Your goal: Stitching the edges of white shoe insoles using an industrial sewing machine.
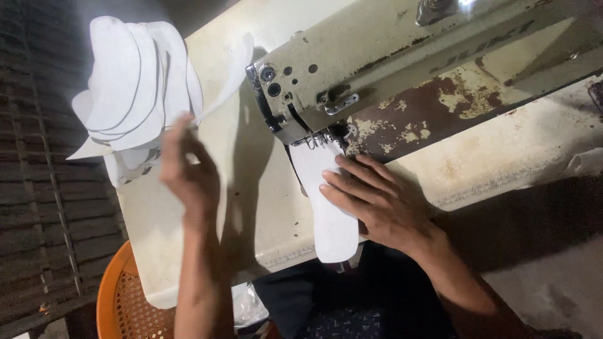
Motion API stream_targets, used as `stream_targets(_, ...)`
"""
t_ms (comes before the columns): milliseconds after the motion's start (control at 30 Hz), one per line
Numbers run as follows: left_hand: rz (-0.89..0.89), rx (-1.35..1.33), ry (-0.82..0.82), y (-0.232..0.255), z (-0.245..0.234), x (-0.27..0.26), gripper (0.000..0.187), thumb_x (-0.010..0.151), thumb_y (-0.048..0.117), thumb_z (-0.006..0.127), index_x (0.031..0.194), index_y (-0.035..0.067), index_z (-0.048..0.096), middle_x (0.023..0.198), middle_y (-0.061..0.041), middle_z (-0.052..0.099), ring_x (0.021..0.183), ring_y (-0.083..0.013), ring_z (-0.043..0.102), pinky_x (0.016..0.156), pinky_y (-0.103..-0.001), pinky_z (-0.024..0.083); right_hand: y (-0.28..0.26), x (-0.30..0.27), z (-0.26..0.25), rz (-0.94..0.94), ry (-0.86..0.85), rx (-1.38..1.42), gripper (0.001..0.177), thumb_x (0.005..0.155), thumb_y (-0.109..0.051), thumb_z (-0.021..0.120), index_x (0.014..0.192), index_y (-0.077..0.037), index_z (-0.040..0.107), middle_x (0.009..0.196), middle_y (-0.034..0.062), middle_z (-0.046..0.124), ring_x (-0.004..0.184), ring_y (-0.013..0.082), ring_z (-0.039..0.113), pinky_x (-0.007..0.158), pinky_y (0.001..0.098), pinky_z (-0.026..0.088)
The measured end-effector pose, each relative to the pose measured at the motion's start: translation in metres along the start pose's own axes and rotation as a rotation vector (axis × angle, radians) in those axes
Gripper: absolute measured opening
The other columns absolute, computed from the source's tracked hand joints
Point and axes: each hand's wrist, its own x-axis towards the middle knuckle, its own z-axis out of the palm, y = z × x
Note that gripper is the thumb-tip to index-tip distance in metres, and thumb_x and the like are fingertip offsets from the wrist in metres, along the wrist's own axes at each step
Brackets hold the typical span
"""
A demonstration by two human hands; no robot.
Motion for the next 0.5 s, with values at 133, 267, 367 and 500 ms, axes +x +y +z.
stream_targets(133, 0.197, 0.153, 0.156, -0.010, -0.033, 0.042, 0.031, 0.107, -0.006, 0.051, 0.133, -0.002, 0.066, 0.100, -0.017, 0.073, 0.082, -0.0340, 0.074, 0.081, -0.042, 0.061, 0.007, -0.012, 0.015, 0.031, -0.011, 0.006, 0.067, 0.065, -0.001, 0.068, 0.132, -0.006, 0.066, 0.134, 0.0162, 0.066, 0.140, 0.0406, 0.052, 0.117, 0.0572, 0.038)
stream_targets(267, 0.344, 0.243, 0.285, -0.061, -0.050, 0.063, 0.018, 0.113, -0.008, 0.049, 0.118, -0.011, 0.066, 0.122, -0.028, 0.067, 0.110, -0.0420, 0.074, 0.092, -0.048, 0.070, 0.008, -0.014, 0.016, 0.031, -0.036, -0.054, 0.078, 0.086, -0.059, 0.077, 0.140, -0.006, 0.060, 0.150, 0.0146, 0.056, 0.143, 0.0366, 0.048, 0.122, 0.0529, 0.036)
stream_targets(367, 0.292, 0.410, 0.242, -0.116, -0.056, 0.051, 0.026, 0.117, -0.002, 0.053, 0.122, -0.010, 0.077, 0.138, -0.024, 0.057, 0.123, -0.0378, 0.067, 0.098, -0.049, 0.074, 0.007, -0.012, 0.014, 0.030, 0.006, -0.065, 0.070, 0.086, -0.057, 0.077, 0.133, -0.006, 0.065, 0.144, 0.0136, 0.060, 0.139, 0.0356, 0.052, 0.118, 0.0525, 0.041)
stream_targets(500, 0.016, 0.482, 0.058, -0.097, -0.048, 0.020, 0.052, 0.100, -0.030, 0.055, 0.149, -0.013, 0.059, 0.157, -0.030, 0.035, 0.149, -0.0428, 0.030, 0.127, -0.060, 0.029, 0.008, -0.019, 0.019, 0.067, -0.002, -0.065, 0.087, 0.054, -0.027, 0.095, 0.133, -0.013, 0.061, 0.143, 0.0135, 0.057, 0.137, 0.0330, 0.049, 0.110, 0.0512, 0.047)
